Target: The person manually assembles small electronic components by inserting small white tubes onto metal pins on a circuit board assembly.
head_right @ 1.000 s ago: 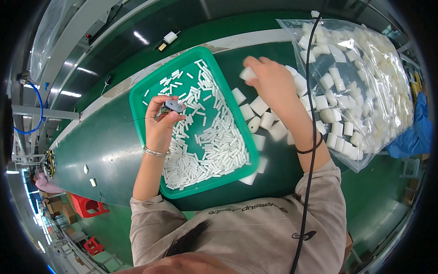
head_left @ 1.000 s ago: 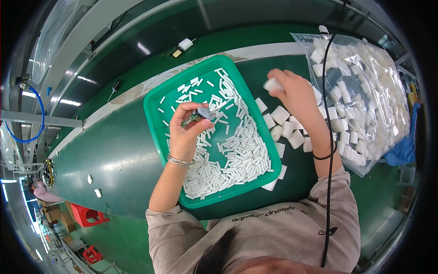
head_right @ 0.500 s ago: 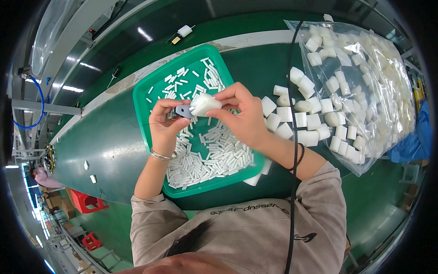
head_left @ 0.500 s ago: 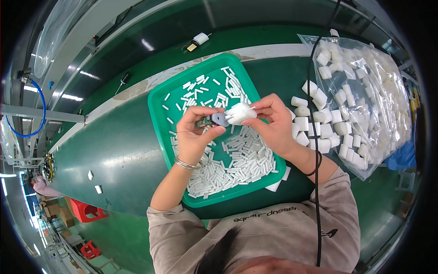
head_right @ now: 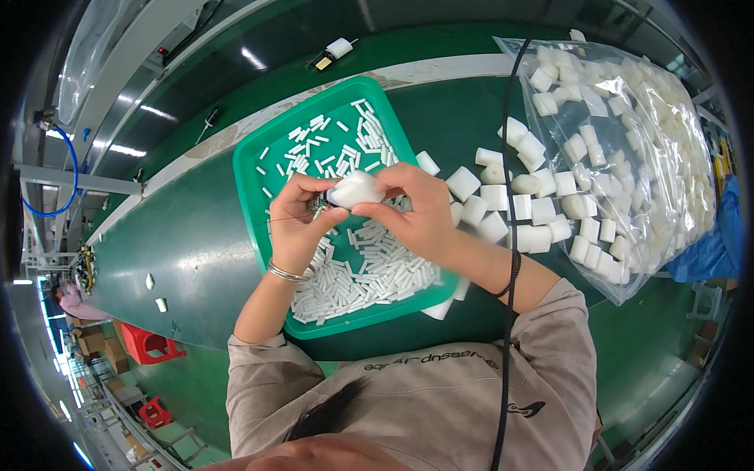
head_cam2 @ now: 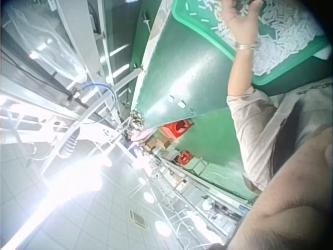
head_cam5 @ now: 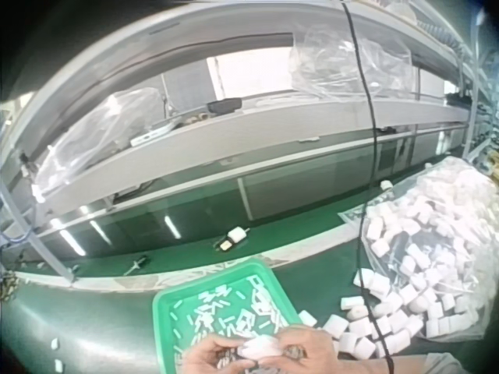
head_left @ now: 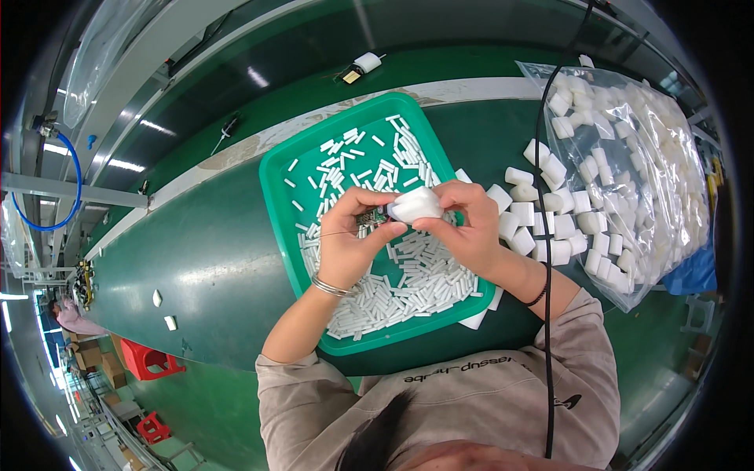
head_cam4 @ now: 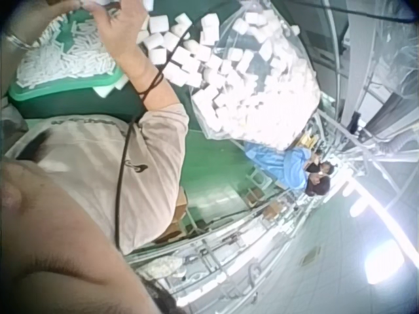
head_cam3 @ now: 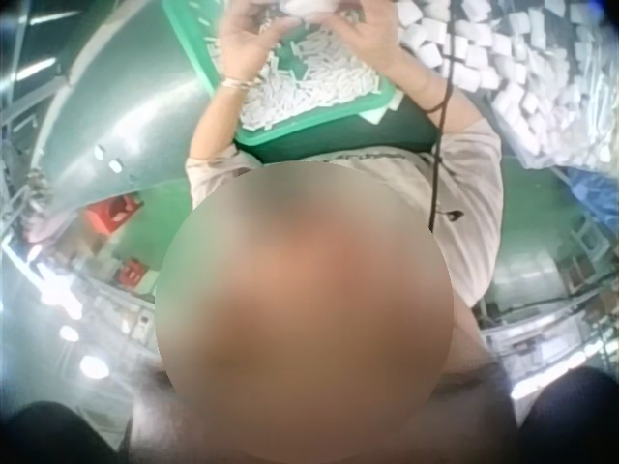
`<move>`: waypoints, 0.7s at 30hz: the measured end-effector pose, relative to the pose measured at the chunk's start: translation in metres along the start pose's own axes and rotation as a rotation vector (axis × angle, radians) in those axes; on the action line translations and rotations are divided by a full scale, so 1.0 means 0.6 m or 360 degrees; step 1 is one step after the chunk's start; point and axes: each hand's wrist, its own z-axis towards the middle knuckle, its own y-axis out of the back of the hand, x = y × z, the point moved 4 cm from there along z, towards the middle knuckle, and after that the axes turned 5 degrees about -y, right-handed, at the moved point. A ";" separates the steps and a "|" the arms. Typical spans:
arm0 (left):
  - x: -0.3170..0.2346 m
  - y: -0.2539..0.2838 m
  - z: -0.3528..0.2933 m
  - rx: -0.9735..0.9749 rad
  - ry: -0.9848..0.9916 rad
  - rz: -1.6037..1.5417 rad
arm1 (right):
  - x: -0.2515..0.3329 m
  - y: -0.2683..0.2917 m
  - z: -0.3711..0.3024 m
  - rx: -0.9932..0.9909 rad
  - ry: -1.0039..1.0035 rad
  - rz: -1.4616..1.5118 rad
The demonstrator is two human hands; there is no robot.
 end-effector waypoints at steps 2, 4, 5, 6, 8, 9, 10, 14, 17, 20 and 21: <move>-0.001 -0.003 0.001 0.0015 0.0034 -0.0020 | 0.000 0.000 0.000 -0.0019 0.0044 0.0010; 0.001 -0.005 0.003 0.0098 0.0091 -0.0004 | 0.001 0.001 0.002 -0.0034 0.0087 0.0022; -0.001 -0.007 0.003 0.0092 0.0089 -0.0004 | 0.004 0.002 0.005 -0.0020 0.0167 -0.0052; -0.002 -0.011 0.004 0.0085 0.0135 -0.0046 | 0.006 0.003 0.006 -0.0006 0.0247 -0.0126; -0.003 -0.015 0.001 0.0111 0.0098 -0.0017 | 0.000 0.001 -0.002 0.0045 -0.0069 0.0006; 0.000 -0.014 -0.002 0.0104 0.0099 -0.0015 | -0.010 -0.002 -0.007 0.0091 -0.0387 0.0133; 0.000 -0.013 -0.002 0.0100 -0.0003 0.0143 | -0.006 -0.005 -0.006 0.0092 -0.0387 0.0133; -0.018 -0.016 -0.003 0.0116 -0.0255 0.0597 | -0.006 -0.014 -0.001 -0.0016 -0.0592 0.0486; -0.027 -0.013 0.003 0.0117 -0.0291 0.0648 | -0.018 -0.017 -0.004 0.0028 -0.0686 0.0548; -0.016 0.009 0.015 0.0073 -0.0122 0.0527 | -0.014 -0.027 0.003 0.0073 -0.0717 0.0567; -0.008 0.022 0.022 0.0023 -0.0012 0.0439 | -0.009 -0.029 0.006 0.0061 -0.0740 0.0618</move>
